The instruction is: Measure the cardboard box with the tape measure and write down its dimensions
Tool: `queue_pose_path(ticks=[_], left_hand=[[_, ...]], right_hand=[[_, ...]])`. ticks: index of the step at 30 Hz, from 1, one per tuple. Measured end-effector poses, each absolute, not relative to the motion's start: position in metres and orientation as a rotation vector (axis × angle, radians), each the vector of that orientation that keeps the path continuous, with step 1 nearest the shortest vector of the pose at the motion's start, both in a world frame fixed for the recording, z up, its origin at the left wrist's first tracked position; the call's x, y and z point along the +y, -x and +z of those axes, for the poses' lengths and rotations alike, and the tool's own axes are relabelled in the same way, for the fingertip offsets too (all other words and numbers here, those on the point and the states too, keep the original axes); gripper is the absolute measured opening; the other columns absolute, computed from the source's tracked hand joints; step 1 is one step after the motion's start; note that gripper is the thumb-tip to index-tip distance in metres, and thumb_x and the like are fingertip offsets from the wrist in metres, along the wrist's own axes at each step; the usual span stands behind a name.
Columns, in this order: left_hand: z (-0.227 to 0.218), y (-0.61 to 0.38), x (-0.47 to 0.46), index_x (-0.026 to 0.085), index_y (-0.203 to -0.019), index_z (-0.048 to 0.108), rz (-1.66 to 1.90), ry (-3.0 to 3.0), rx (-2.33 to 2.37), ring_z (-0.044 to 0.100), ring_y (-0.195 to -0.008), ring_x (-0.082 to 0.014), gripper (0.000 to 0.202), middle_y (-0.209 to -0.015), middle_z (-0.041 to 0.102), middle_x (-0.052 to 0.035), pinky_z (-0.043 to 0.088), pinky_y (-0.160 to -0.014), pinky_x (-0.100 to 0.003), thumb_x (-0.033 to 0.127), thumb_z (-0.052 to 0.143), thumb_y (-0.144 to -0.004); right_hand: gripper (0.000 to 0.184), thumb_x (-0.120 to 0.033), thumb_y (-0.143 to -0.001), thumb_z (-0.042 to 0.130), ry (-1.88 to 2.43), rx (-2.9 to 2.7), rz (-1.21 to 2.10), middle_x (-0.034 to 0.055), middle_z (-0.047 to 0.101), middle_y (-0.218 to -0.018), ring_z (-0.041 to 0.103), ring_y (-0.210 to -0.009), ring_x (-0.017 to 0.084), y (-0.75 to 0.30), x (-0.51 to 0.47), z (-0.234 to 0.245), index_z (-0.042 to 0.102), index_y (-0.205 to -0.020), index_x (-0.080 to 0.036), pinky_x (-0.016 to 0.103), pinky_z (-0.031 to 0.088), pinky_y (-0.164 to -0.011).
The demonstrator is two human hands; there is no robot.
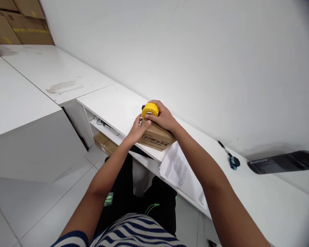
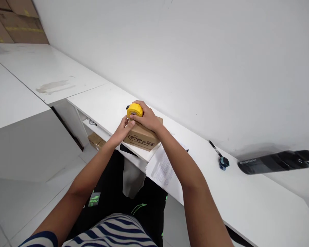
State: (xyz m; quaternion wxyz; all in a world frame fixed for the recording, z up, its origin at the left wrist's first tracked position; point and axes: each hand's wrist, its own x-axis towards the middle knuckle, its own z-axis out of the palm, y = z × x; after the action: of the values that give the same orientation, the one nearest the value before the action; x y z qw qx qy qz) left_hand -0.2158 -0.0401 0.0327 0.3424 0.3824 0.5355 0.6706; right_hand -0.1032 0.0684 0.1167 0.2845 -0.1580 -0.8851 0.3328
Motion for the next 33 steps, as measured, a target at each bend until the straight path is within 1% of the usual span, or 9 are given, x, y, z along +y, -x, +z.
queue_pose_path(ticks=[3, 6, 9, 13, 16, 20, 24, 33], left_hand=[[0.031, 0.204, -0.038, 0.027, -0.14, 0.047, 1.786, -1.041, 1.32, 0.054, -0.125, -0.0242, 0.056, -0.139, 0.056, -0.006, 0.042, -0.104, -0.035, 0.047, 0.056, -0.088], [0.03, 0.204, -0.034, 0.028, -0.132, 0.059, 1.818, -0.998, 1.417, 0.052, -0.129, -0.0254, 0.047, -0.138, 0.058, -0.0017, 0.037, -0.11, -0.037, 0.045, 0.055, -0.088], [0.032, 0.206, -0.032, 0.025, -0.123, 0.067, 1.802, -0.981, 1.46, 0.052, -0.129, -0.0266, 0.042, -0.135, 0.061, -0.0014, 0.035, -0.112, -0.039, 0.043, 0.056, -0.087], [0.039, 0.206, -0.03, 0.021, -0.123, 0.068, 1.786, -0.993, 1.472, 0.056, -0.123, -0.0262, 0.043, -0.131, 0.064, -0.0026, 0.04, -0.107, -0.037, 0.04, 0.054, -0.088], [0.042, 0.206, -0.027, 0.018, -0.121, 0.069, 1.786, -1.017, 1.513, 0.057, -0.121, -0.0257, 0.042, -0.128, 0.066, -0.0036, 0.041, -0.105, -0.036, 0.038, 0.052, -0.087], [0.043, 0.207, -0.021, 0.017, -0.118, 0.07, 1.781, -1.068, 1.574, 0.058, -0.121, -0.026, 0.042, -0.126, 0.067, -0.0038, 0.041, -0.105, -0.037, 0.038, 0.051, -0.087], [0.042, 0.208, -0.016, 0.018, -0.114, 0.072, 1.816, -1.094, 1.604, 0.056, -0.123, -0.026, 0.038, -0.127, 0.067, -0.0037, 0.039, -0.108, -0.037, 0.037, 0.052, -0.087], [0.043, 0.206, -0.017, 0.018, -0.119, 0.069, 1.778, -1.148, 1.657, 0.055, -0.124, -0.0247, 0.043, -0.13, 0.064, -0.0039, 0.04, -0.107, -0.036, 0.039, 0.048, -0.088]], right_hand=[[0.052, -0.041, -0.078, 0.067, 0.443, -2.43, 0.823, 0.0042, 0.061, -0.118, 0.06, -0.101, 0.023, 0.101, 0.072, 0.119, 0.049, -0.124, -0.026, 0.042, 0.049, -0.089], [0.052, -0.043, -0.077, 0.068, 0.49, -2.433, 0.794, 0.0038, 0.063, -0.113, 0.06, -0.097, 0.023, 0.089, 0.075, 0.12, 0.049, -0.123, -0.025, 0.04, 0.049, -0.085], [0.055, -0.046, -0.076, 0.069, 0.557, -2.408, 0.72, 0.0047, 0.063, -0.113, 0.061, -0.096, 0.024, 0.065, 0.073, 0.118, 0.05, -0.123, -0.024, 0.04, 0.049, -0.085], [0.055, -0.05, -0.077, 0.068, 0.687, -2.357, 0.641, 0.0062, 0.062, -0.115, 0.061, -0.097, 0.025, 0.015, 0.059, 0.116, 0.051, -0.123, -0.025, 0.041, 0.051, -0.083], [0.054, -0.05, -0.077, 0.068, 0.79, -2.293, 0.632, 0.0067, 0.062, -0.115, 0.062, -0.096, 0.026, -0.027, 0.048, 0.113, 0.052, -0.122, -0.026, 0.041, 0.052, -0.079], [0.054, -0.05, -0.074, 0.072, 0.876, -2.146, 0.769, 0.0061, 0.062, -0.111, 0.062, -0.09, 0.025, -0.067, 0.043, 0.103, 0.054, -0.119, -0.027, 0.039, 0.054, -0.073], [0.053, -0.047, -0.073, 0.074, 0.88, -2.008, 0.908, 0.005, 0.063, -0.107, 0.062, -0.088, 0.023, -0.076, 0.044, 0.091, 0.053, -0.117, -0.026, 0.037, 0.053, -0.072], [0.051, -0.043, -0.074, 0.072, 0.858, -1.982, 0.898, 0.0045, 0.064, -0.109, 0.062, -0.091, 0.023, -0.075, 0.04, 0.089, 0.052, -0.119, -0.026, 0.04, 0.052, -0.077]])
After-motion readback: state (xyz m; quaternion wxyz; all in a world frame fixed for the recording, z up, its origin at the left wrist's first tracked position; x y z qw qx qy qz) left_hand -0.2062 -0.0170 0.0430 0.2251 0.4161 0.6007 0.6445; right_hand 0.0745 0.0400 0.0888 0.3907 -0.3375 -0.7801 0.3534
